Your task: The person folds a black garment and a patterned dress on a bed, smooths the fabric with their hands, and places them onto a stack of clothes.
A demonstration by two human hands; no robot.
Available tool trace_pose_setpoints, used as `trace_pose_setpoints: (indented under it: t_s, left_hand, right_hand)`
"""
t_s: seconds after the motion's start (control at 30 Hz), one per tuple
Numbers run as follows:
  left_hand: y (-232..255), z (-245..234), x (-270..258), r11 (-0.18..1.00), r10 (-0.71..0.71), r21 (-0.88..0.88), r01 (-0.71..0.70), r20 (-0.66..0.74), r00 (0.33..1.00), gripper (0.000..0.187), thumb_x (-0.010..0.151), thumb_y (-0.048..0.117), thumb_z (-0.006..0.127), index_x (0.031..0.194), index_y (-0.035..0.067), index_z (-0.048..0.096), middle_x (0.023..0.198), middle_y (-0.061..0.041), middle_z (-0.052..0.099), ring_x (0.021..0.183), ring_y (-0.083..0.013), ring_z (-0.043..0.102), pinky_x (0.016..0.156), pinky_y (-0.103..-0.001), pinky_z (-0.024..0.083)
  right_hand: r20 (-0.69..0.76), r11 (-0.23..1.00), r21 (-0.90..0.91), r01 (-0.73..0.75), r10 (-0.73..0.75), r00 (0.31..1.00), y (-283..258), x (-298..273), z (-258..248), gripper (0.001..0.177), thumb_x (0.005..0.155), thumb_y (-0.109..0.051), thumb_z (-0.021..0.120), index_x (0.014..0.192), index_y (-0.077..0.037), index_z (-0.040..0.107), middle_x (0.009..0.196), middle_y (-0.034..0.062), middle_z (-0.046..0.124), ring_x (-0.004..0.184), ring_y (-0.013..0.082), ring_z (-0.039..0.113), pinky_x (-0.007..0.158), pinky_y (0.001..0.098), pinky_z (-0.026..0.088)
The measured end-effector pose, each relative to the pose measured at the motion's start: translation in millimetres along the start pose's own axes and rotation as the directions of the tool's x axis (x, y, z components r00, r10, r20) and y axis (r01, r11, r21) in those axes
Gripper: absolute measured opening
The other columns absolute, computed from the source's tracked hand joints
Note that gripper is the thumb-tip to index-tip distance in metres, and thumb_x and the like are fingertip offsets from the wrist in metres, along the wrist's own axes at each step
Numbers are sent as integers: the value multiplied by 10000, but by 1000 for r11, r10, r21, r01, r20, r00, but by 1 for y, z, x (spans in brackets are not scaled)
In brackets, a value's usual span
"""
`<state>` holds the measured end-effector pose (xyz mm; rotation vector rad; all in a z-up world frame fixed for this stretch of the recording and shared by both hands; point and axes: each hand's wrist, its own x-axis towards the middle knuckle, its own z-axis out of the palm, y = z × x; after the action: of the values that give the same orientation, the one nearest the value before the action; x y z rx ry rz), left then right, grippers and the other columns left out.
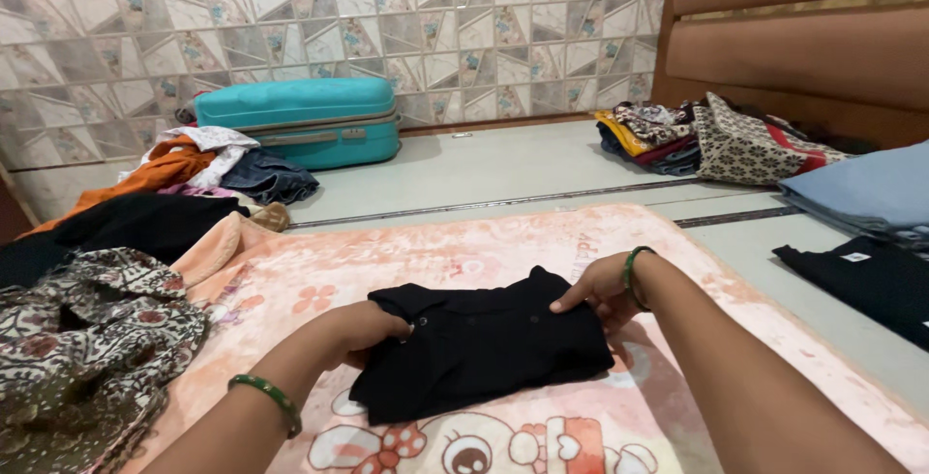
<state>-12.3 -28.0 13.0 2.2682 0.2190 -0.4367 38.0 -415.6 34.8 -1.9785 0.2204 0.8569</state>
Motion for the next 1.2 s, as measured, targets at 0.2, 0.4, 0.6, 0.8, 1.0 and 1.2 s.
trace_pose_setpoints:
  t_s: [0.2, 0.4, 0.6, 0.8, 1.0, 1.2]
  left_hand:
    - [-10, -1, 3, 930, -24, -359, 80, 159, 987, 333, 869, 255, 730, 1129, 47, 715, 994, -111, 778, 815, -197, 746, 753, -343, 625]
    - [0, -8, -1, 907, 7, -419, 34, 95, 995, 360, 888, 224, 688, 1159, -12, 713, 1004, -142, 791, 839, -224, 745, 721, -328, 590]
    - [22, -13, -16, 835, 78, -546, -71, -12, 997, 428, 903, 220, 639, 1268, -2, 663, 1063, -179, 760, 842, -239, 734, 720, -374, 587]
    - [86, 5, -44, 871, 75, -487, -55, 22, 997, 491, 937, 245, 604, 1347, -26, 614, 1120, -248, 757, 915, -300, 737, 793, -406, 571]
    - [188, 93, -47, 923, 290, -318, -216, 206, 934, 497, 903, 274, 691, 1329, 23, 637, 1153, -167, 789, 977, -230, 762, 892, -368, 589]
    - [319, 207, -9, 819, 530, -420, -391, 294, 796, 390, 857, 200, 699, 1215, 47, 674, 1042, -123, 769, 866, -206, 745, 770, -358, 600]
  right_hand:
    - [170, 988, 132, 76, -98, 980, 0, 16, -7, 376, 760, -199, 800, 1064, 7, 716, 1086, 122, 772, 892, 189, 778, 828, 427, 630]
    - [-243, 955, -282, 90, -161, 957, -6, 22, -14, 650, 700, -365, 919, 1192, -40, 645, 1195, 156, 660, 718, 160, 598, 680, 319, 590]
    - [-36, 970, -82, 230, -233, 972, -40, -17, -24, 476, 788, -183, 854, 1178, 33, 687, 1101, 121, 742, 854, 169, 737, 770, 322, 643]
    - [-144, 927, -16, 376, -374, 916, 10, -108, -56, 336, 850, -104, 795, 1144, 25, 695, 1048, 84, 750, 881, 154, 736, 773, 311, 636]
    - [-385, 808, 353, 471, -333, 861, 142, -186, -99, 412, 839, -46, 753, 1231, 1, 638, 1071, 64, 756, 926, 131, 727, 826, 327, 615]
    - [-698, 759, 371, 534, -151, 700, 249, -242, -145, 660, 838, -99, 781, 1419, 5, 484, 1227, 119, 682, 905, 144, 624, 796, 330, 563]
